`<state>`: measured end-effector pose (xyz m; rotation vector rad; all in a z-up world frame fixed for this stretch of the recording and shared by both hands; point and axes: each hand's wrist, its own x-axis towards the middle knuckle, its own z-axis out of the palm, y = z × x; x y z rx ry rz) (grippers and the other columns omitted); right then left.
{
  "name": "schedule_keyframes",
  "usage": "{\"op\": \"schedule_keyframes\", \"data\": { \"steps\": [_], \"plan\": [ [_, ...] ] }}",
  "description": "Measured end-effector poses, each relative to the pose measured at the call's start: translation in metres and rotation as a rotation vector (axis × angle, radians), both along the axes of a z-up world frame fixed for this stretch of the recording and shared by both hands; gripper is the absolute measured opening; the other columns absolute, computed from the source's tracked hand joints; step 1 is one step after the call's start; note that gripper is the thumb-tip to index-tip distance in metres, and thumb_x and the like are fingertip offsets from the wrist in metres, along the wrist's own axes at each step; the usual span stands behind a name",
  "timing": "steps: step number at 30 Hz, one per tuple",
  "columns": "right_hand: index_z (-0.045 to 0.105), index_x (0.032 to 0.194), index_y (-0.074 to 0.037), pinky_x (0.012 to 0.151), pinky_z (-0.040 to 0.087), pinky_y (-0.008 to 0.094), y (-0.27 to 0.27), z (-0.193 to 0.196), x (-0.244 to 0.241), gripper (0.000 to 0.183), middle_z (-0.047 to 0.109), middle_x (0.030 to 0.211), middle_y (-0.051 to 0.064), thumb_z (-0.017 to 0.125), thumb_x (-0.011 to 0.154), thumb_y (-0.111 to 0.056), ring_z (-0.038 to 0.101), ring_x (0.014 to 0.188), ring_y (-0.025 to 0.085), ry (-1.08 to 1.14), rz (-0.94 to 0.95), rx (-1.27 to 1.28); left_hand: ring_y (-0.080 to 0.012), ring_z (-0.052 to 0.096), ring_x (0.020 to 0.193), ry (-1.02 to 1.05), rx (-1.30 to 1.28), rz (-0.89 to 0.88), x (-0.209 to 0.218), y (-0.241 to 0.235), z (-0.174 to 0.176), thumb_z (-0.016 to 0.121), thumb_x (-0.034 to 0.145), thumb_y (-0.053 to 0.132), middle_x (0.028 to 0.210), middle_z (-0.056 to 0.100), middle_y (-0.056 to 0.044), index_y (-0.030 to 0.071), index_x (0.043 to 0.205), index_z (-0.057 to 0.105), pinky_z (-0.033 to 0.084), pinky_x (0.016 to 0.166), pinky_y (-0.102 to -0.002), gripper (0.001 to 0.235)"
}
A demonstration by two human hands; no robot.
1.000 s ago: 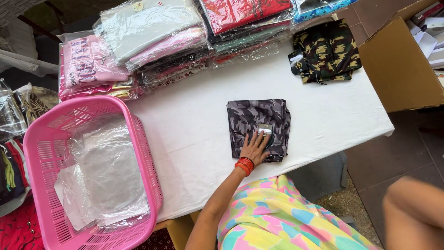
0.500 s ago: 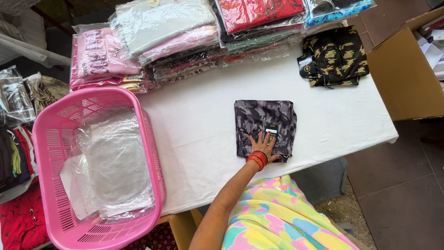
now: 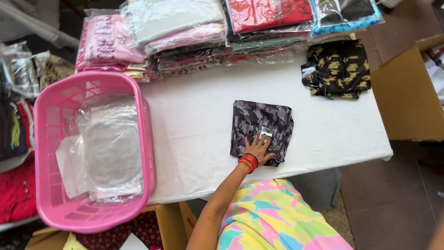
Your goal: The person folds a pair of camouflage-patterned shorts on a white table. They smooth the fabric, fold the garment into a compact rectangle, and then place it into a clear plastic bag. The person then moves the packaged shorts to a stack of other packaged clothes.
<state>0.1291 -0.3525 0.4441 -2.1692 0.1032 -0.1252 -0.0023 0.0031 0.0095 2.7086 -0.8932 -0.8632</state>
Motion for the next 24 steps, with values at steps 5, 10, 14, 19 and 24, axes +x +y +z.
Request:
{"op": "schedule_keyframes", "data": {
  "steps": [5, 10, 14, 19, 24],
  "plan": [
    [0.031, 0.15, -0.001, 0.113, 0.026, 0.054, 0.076, -0.129, 0.012, 0.067, 0.032, 0.152, 0.025, 0.05, 0.105, -0.047, 0.032, 0.14, 0.039, -0.037, 0.07, -0.106, -0.0334, 0.022, 0.154, -0.131, -0.227, 0.253, 0.008, 0.011, -0.008, 0.036, 0.104, 0.057, 0.168, 0.025, -0.007, 0.024, 0.159, 0.031, 0.009, 0.119, -0.071, 0.065],
    [0.028, 0.156, -0.001, 0.118, 0.022, 0.056, 0.169, -0.263, -0.032, 0.075, 0.028, 0.159, 0.028, 0.047, 0.104, -0.052, 0.028, 0.147, 0.042, -0.097, 0.175, -0.184, -0.0344, 0.033, 0.151, -0.698, -0.346, 0.632, 0.059, 0.107, 0.026, 0.056, 0.102, 0.028, 0.157, 0.042, -0.017, 0.007, 0.145, 0.048, 0.027, 0.124, -0.051, 0.049],
    [0.026, 0.16, -0.001, 0.121, 0.02, 0.057, 0.209, -0.386, -0.09, 0.08, 0.026, 0.163, 0.029, 0.045, 0.104, -0.055, 0.026, 0.151, 0.043, -0.149, 0.221, -0.221, -0.0367, 0.043, 0.146, -0.959, -0.478, 0.891, 0.058, 0.234, 0.124, 0.06, 0.098, 0.012, 0.152, 0.051, -0.02, 0.002, 0.143, 0.054, 0.035, 0.123, -0.047, 0.046],
    [0.024, 0.16, -0.016, 0.122, 0.01, 0.055, 0.203, -0.463, -0.139, 0.078, 0.018, 0.167, 0.017, 0.04, 0.097, -0.059, 0.015, 0.153, 0.037, -0.107, 0.531, -0.679, -0.0434, 0.043, 0.143, -0.928, -0.08, 1.171, 0.032, 0.366, 0.157, 0.064, 0.097, 0.011, 0.149, 0.048, -0.03, -0.006, 0.141, 0.049, 0.034, 0.121, -0.047, 0.049],
    [0.024, 0.161, -0.02, 0.122, 0.008, 0.056, 0.203, -0.447, -0.139, 0.075, 0.018, 0.168, 0.017, 0.036, 0.099, -0.059, 0.016, 0.153, 0.037, -0.148, 0.5, -0.573, -0.0442, 0.039, 0.144, -0.593, -0.019, 1.185, 0.003, 0.487, 0.05, 0.068, 0.095, 0.023, 0.153, 0.043, -0.031, -0.009, 0.147, 0.041, 0.032, 0.121, -0.047, 0.066]
  ]
}}
